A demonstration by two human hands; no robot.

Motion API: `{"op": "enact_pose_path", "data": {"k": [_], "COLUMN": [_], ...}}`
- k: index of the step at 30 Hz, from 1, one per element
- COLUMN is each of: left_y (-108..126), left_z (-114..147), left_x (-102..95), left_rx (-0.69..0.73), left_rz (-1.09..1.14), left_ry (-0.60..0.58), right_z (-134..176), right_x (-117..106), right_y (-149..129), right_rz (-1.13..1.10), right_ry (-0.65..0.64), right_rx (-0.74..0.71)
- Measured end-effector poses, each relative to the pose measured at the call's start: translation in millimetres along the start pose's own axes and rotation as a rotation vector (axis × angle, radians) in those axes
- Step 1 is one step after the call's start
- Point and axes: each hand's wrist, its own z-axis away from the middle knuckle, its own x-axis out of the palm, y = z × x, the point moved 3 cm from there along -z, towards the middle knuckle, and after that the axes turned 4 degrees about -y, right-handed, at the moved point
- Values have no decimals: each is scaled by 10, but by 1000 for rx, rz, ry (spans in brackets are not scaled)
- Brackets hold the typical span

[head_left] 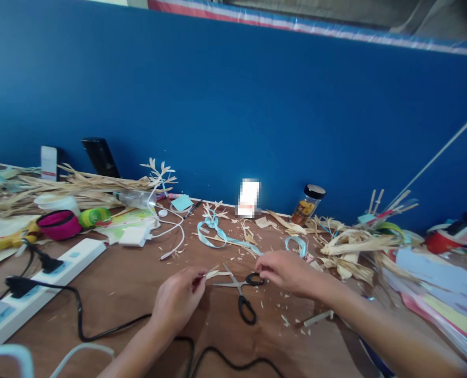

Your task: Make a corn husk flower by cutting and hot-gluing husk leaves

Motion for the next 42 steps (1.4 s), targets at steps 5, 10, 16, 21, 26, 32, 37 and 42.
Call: {"op": "enact_pose_path", "data": {"k": [5,10,16,21,26,32,37,42], "left_y": [54,163,-11,-99,-140,-204,-215,-200], "left_z": [47,151,247,340,409,451,459,470], "left_x": [107,81,-30,-1,-14,-31,-11,-7], "left_rx": [-223,-368,-420,-479,-512,-530,-533,-521], "left_rz": [775,1030,1201,1327,1372,1399,1399,1405], "left_ry": [-111,-101,191,241,271,267,268,249], "right_z": [62,75,-211,-649,-919,-933,-926,-900], "right_x": [35,114,191,343,523,554,504,461], "right_y": [-233,-440,-486,-529,-614,-598,-523,-584], "right_rz": [-212,-292,-120,-47,20,62,90,140], "right_ry": [58,10,55,75,63,59,84,114], "right_rx": [-27,-75,-71,-30,-6,-16,5,-14]}}
